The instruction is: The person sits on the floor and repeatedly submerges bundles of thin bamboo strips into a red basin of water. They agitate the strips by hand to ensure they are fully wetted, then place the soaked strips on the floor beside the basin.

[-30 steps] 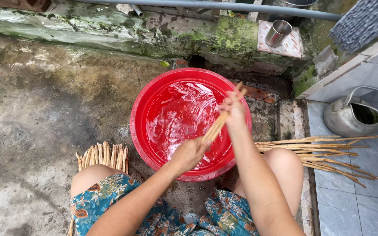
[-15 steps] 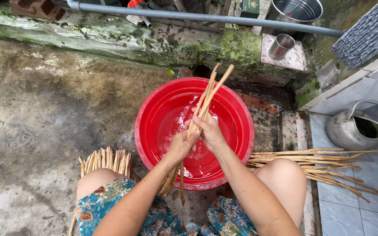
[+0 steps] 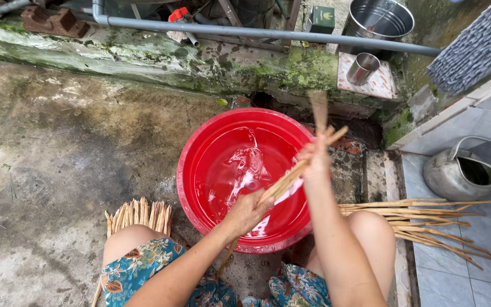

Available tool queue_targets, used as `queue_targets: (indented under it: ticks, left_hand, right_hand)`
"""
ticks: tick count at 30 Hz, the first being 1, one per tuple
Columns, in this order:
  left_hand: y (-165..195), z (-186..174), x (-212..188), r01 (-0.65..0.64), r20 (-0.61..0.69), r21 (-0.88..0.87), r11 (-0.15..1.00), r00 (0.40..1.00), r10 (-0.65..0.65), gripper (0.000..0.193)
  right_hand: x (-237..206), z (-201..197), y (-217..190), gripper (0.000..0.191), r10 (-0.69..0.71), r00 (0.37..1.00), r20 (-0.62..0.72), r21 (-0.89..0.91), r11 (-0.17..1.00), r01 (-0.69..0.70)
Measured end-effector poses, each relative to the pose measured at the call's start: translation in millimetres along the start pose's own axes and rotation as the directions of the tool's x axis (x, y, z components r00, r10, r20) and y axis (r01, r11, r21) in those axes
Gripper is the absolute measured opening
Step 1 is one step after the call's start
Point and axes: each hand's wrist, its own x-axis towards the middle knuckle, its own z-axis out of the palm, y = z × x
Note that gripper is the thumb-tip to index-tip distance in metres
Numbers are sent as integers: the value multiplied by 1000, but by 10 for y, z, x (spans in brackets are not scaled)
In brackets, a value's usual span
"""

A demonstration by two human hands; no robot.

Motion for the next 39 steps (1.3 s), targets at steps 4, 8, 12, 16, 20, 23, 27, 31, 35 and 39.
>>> queue_targets:
  ticks: [4, 8, 12, 16, 20, 23, 27, 31, 35, 39]
  left_hand:
    - [48, -151, -2, 227, 34, -128, 966, 974, -224, 40]
    - [-155, -243, 175, 214, 8, -453, 865, 972, -236, 35]
    - [-359, -80, 326, 240, 86, -490, 838, 970, -227, 51]
    - [-421, 18, 320, 362, 251, -509, 781, 930, -268, 29]
    - [-403, 58, 197, 468, 401, -409, 783, 863, -307, 27]
    - [-356, 49, 176, 380, 266, -387, 840, 919, -292, 28]
    - [-208, -55, 207, 373, 53, -354, 857, 923, -380, 55]
    - [71, 57, 50, 282, 51, -220, 934, 959, -277, 41]
    - [211, 150, -72, 221, 180, -292, 931, 968, -173, 33]
    - [61, 1, -10, 256, 78, -387, 886, 966, -245, 29]
  right_hand:
    - [-107, 101, -222, 45, 41, 999, -12, 19, 999, -40]
    - [-625, 456, 69, 51, 293, 919, 264, -269, 937, -222]
    - [-873, 602, 409, 36, 306, 886, 349, -358, 917, -176]
    - [-590, 415, 308, 14, 98, 985, 139, -265, 963, -58]
    - [-339, 219, 3, 16, -57, 998, 7, -120, 991, 57]
    - [-448, 241, 85, 23, 58, 998, 28, -53, 997, -56]
    - [-727, 336, 542, 31, 346, 928, 138, -200, 927, -316]
    - [-624, 296, 573, 37, 292, 939, 182, -233, 941, -247]
    - [-387, 305, 165, 45, 149, 989, 20, -119, 982, -145]
    - [-565, 467, 234, 35, 250, 968, 1, -73, 966, -250]
